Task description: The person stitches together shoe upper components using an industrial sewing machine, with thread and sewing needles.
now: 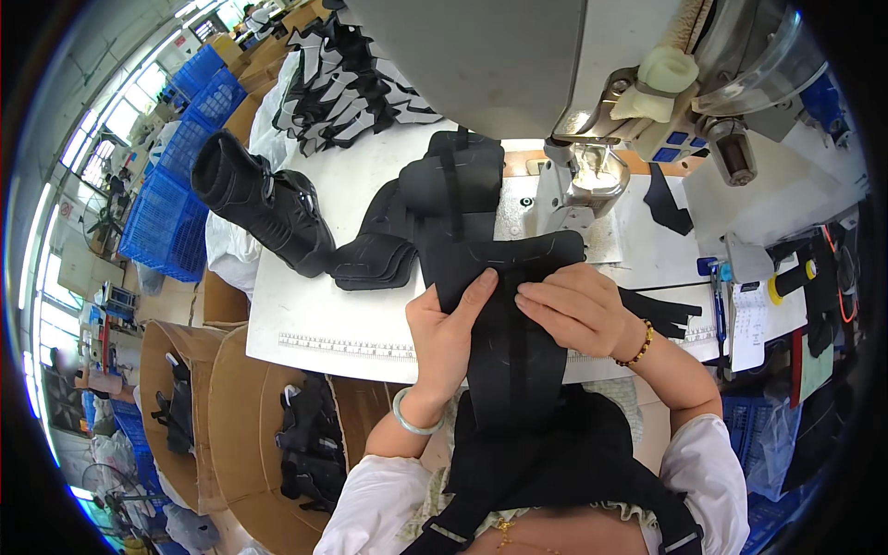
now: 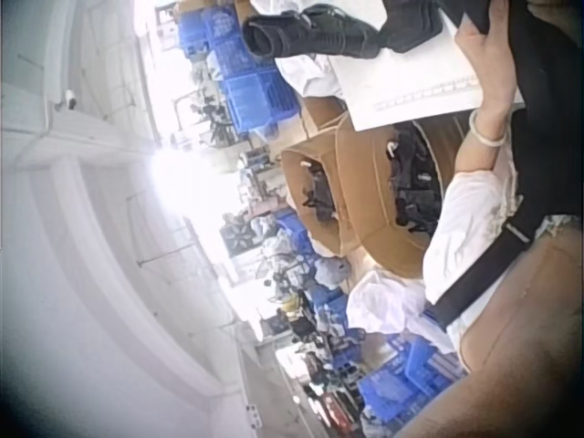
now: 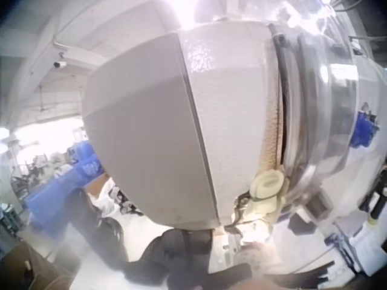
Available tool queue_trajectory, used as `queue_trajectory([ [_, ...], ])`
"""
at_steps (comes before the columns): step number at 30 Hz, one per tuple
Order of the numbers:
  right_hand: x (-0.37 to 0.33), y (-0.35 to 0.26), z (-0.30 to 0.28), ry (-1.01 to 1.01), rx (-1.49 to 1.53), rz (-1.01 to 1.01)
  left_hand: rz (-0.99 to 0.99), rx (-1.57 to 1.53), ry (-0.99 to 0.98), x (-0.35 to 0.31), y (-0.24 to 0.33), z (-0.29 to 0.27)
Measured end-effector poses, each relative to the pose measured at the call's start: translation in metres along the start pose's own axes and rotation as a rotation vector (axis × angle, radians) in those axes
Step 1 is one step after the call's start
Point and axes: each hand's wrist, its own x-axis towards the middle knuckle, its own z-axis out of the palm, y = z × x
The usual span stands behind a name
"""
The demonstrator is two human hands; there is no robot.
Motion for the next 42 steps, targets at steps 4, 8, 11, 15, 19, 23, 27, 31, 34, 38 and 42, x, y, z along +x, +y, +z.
queue_trajectory([
  [4, -0.002, 0.001, 0.0, 0.02, -0.005, -0.003, 0.023, 0.004, 0.021, -0.001, -0.001, 0.003],
  [8, -0.006, 0.001, 0.003, 0.044, 0.003, -0.005, 0.014, 0.006, 0.028, -0.002, -0.003, 0.004],
  [11, -0.014, 0.003, 0.009, 0.094, 0.063, 0.095, 0.049, 0.03, 0.025, -0.001, -0.006, 0.006],
  [15, -0.013, 0.003, 0.007, 0.119, 0.141, 0.198, 0.134, 0.165, -0.001, -0.002, -0.005, 0.005],
  [19, -0.011, 0.001, 0.009, 0.102, 0.093, 0.154, 0.143, 0.183, 0.021, 0.003, -0.009, 0.003],
  [23, -0.028, 0.002, 0.006, 0.113, 0.149, 0.21, 0.072, 0.29, 0.032, 0.025, -0.017, -0.014],
  [27, -0.028, 0.006, 0.01, 0.073, 0.145, 0.171, 0.091, 0.25, 0.102, 0.073, -0.018, -0.038],
  [31, -0.027, 0.006, 0.011, 0.04, 0.113, 0.125, 0.108, 0.185, 0.055, 0.133, -0.017, -0.036],
  [34, -0.03, 0.002, 0.003, -0.036, 0.048, 0.106, 0.371, 1.107, 0.163, 0.16, -0.047, -0.043],
  [38, -0.036, -0.004, -0.019, -0.064, 0.002, 0.177, 0.603, 1.336, 0.285, 0.146, -0.051, -0.043],
  [42, -0.058, -0.009, -0.044, -0.171, -0.08, 0.441, 0.382, 1.448, 0.123, 0.133, -0.017, -0.088],
])
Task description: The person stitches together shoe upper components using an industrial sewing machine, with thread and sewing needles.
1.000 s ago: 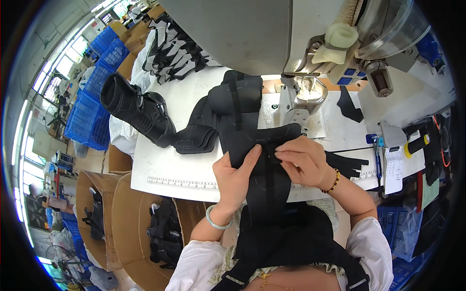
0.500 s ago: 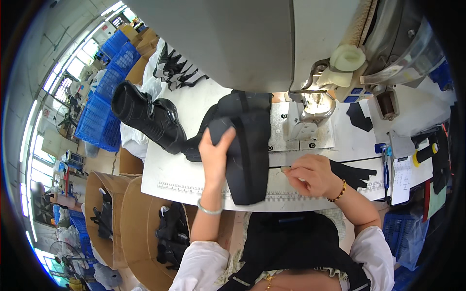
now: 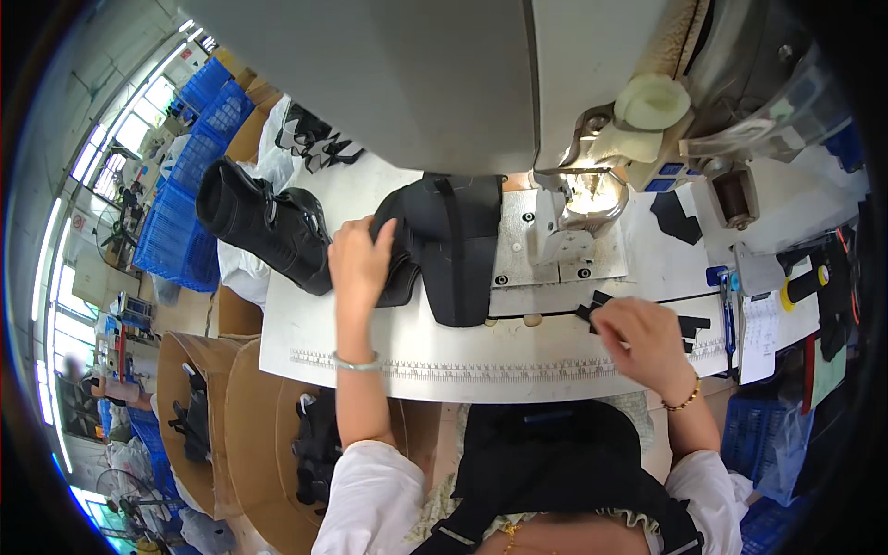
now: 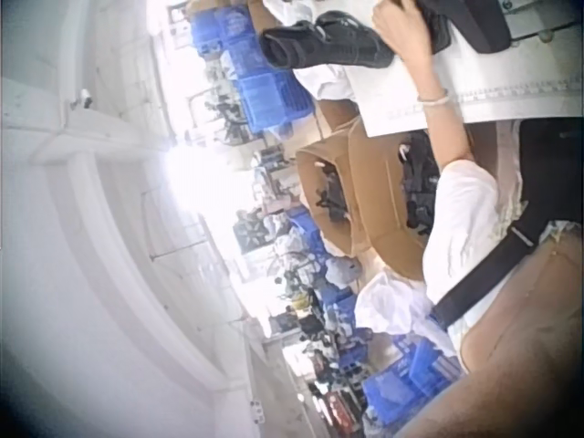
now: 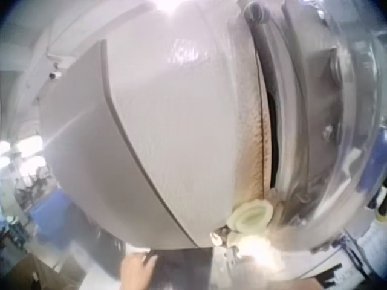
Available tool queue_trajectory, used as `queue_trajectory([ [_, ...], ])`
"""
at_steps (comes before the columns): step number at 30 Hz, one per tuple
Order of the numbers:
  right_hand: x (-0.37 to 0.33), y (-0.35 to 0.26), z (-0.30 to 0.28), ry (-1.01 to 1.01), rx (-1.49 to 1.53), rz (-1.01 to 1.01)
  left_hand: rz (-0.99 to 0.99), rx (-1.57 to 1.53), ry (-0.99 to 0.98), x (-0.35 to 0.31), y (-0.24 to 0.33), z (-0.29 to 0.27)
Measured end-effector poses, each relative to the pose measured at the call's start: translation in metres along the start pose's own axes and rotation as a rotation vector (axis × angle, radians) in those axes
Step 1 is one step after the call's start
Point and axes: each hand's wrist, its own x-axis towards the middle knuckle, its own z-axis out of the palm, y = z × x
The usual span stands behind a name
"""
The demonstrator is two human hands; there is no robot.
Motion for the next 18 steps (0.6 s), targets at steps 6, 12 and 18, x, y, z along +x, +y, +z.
queue_trajectory([
  [6, -0.026, 0.008, -0.035, -0.082, 0.003, 0.599, -0.202, -0.026, -0.513, 0.008, -0.054, 0.012],
  [12, -0.051, 0.019, -0.058, 0.038, -0.085, 0.782, -0.229, 0.117, -0.416, 0.009, -0.05, 0.021],
  [18, -0.059, 0.019, -0.059, 0.041, -0.016, 0.801, -0.244, -0.042, -0.115, 0.007, -0.043, 0.006],
])
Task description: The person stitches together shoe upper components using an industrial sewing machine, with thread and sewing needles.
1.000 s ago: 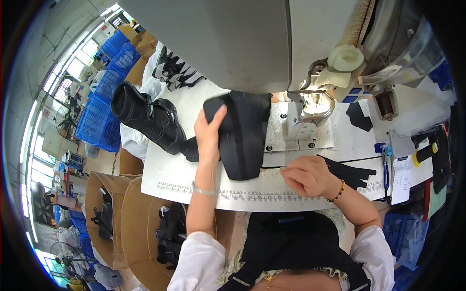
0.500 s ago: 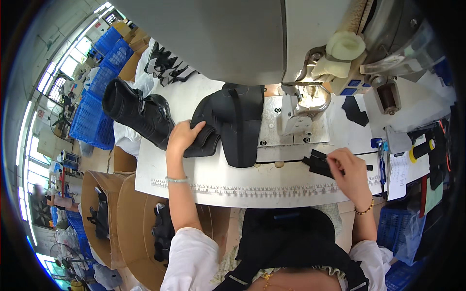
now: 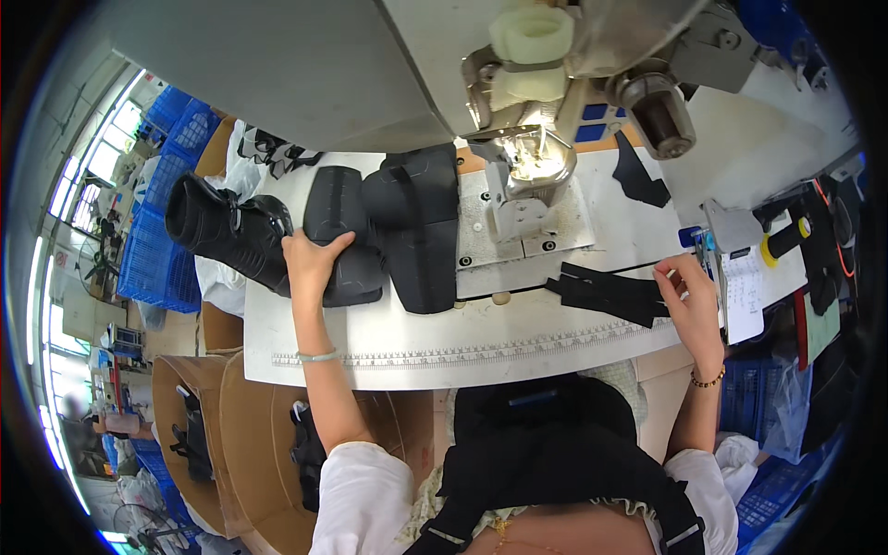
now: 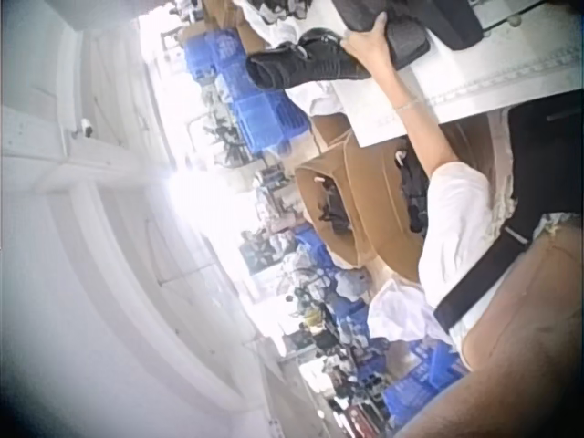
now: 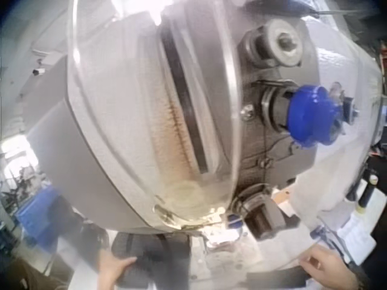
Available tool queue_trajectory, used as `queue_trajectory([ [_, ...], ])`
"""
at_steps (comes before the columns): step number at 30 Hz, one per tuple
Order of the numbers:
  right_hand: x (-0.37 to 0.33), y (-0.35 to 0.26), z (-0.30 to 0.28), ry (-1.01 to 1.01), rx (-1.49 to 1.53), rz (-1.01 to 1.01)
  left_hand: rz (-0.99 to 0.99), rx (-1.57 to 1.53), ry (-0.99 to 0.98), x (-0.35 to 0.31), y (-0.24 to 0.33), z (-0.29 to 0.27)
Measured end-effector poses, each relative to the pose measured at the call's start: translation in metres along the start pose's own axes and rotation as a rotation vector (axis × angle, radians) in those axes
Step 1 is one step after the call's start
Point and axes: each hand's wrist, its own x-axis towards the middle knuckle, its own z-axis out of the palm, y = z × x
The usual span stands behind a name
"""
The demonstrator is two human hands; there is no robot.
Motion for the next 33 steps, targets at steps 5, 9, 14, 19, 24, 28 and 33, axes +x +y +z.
queue_trajectory([
  [5, -0.004, 0.009, 0.001, 0.033, 0.038, 0.074, -0.003, -0.754, 0.127, -0.023, 0.02, -0.041],
  [9, -0.012, 0.022, 0.007, 0.141, 0.044, 0.042, -0.077, -1.249, -0.025, -0.052, 0.07, -0.065],
  [14, -0.019, 0.025, 0.015, 0.221, 0.086, 0.018, -0.191, -1.552, -0.507, -0.077, 0.129, -0.025],
  [19, -0.024, 0.022, 0.012, 0.209, 0.093, 0.044, -0.184, -1.584, -0.772, -0.076, 0.154, 0.001],
  [24, -0.018, 0.019, 0.016, 0.105, 0.055, 0.067, -0.143, -1.334, -0.785, -0.071, 0.182, -0.013],
  [28, -0.011, 0.018, 0.011, -0.061, -0.002, 0.051, -0.006, -1.423, -0.796, -0.068, 0.174, -0.01],
  [33, -0.005, 0.014, 0.011, -0.198, 0.018, -0.011, -0.052, -1.634, -0.957, -0.091, 0.172, -0.018],
])
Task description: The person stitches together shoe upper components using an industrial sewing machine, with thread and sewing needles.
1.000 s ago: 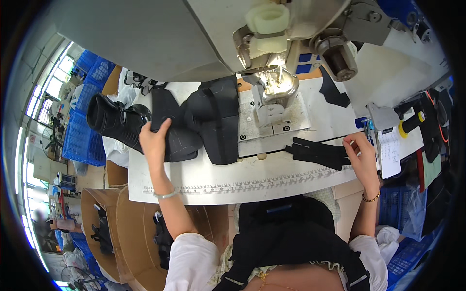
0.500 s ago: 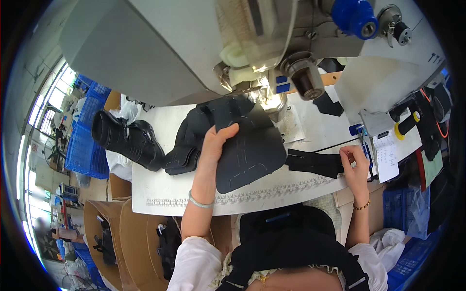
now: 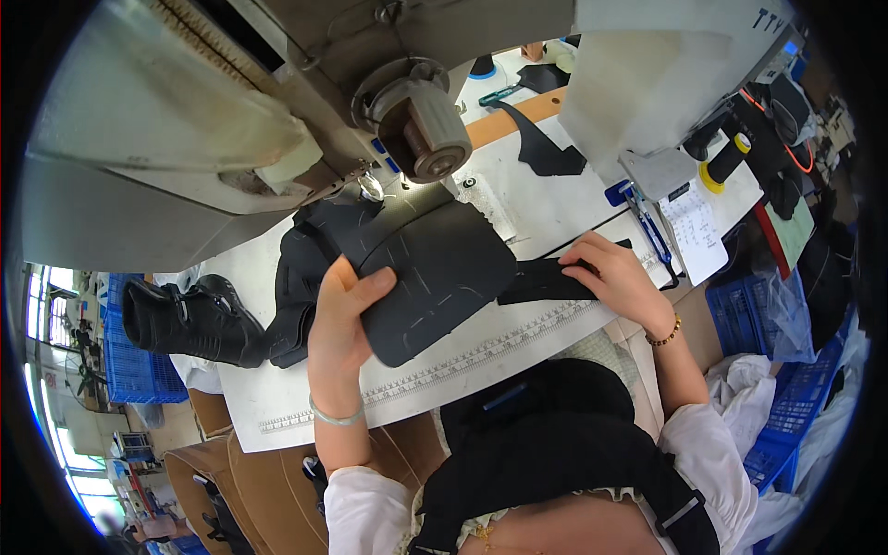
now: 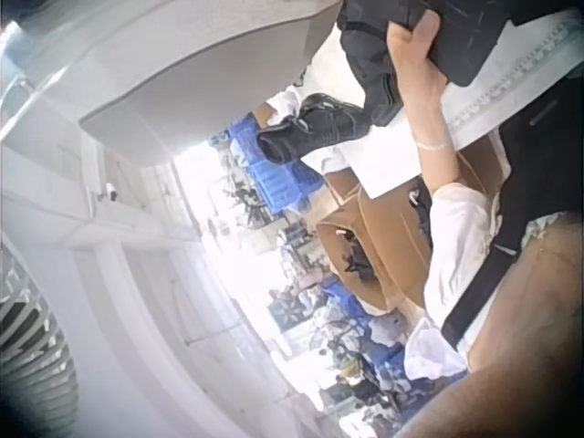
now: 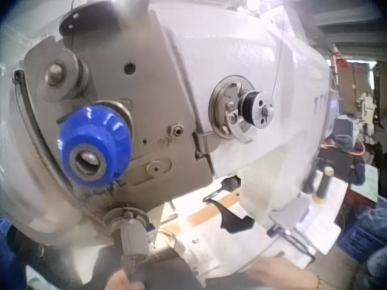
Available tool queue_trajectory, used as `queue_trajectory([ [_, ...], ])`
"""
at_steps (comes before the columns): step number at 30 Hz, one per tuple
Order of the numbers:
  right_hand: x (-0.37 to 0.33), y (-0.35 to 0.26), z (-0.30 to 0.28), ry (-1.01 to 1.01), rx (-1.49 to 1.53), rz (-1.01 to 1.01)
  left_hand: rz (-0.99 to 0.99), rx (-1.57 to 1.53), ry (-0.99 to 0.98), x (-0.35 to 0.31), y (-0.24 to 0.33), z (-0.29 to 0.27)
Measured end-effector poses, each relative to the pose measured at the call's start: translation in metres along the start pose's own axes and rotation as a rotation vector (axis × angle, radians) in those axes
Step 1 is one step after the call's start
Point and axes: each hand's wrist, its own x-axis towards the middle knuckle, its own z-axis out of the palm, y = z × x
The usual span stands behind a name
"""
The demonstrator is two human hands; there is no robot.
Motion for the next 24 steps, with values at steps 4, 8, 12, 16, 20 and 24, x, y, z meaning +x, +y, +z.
queue_trajectory([
  [4, 0.012, 0.004, 0.006, -0.055, -0.12, -0.035, 0.061, 0.075, 0.065, -0.003, 0.0, 0.006],
  [8, 0.018, 0.008, 0.003, -0.132, -0.162, -0.043, 0.13, 0.174, 0.058, -0.002, -0.003, 0.003],
  [12, 0.023, 0.002, -0.003, -0.197, -0.137, -0.024, 0.138, 0.188, 0.029, -0.003, -0.001, 0.001],
  [16, 0.023, 0.004, -0.007, -0.168, -0.101, -0.046, 0.129, 0.26, 0.025, -0.002, -0.001, -0.002],
  [20, 0.017, -0.014, -0.011, 0.162, 0.407, 0.142, 0.174, 0.312, 0.042, -0.003, -0.002, -0.002],
  [24, -0.011, -0.078, -0.016, 0.382, 0.728, -0.025, 0.239, 0.35, 0.024, -0.001, -0.003, -0.002],
])
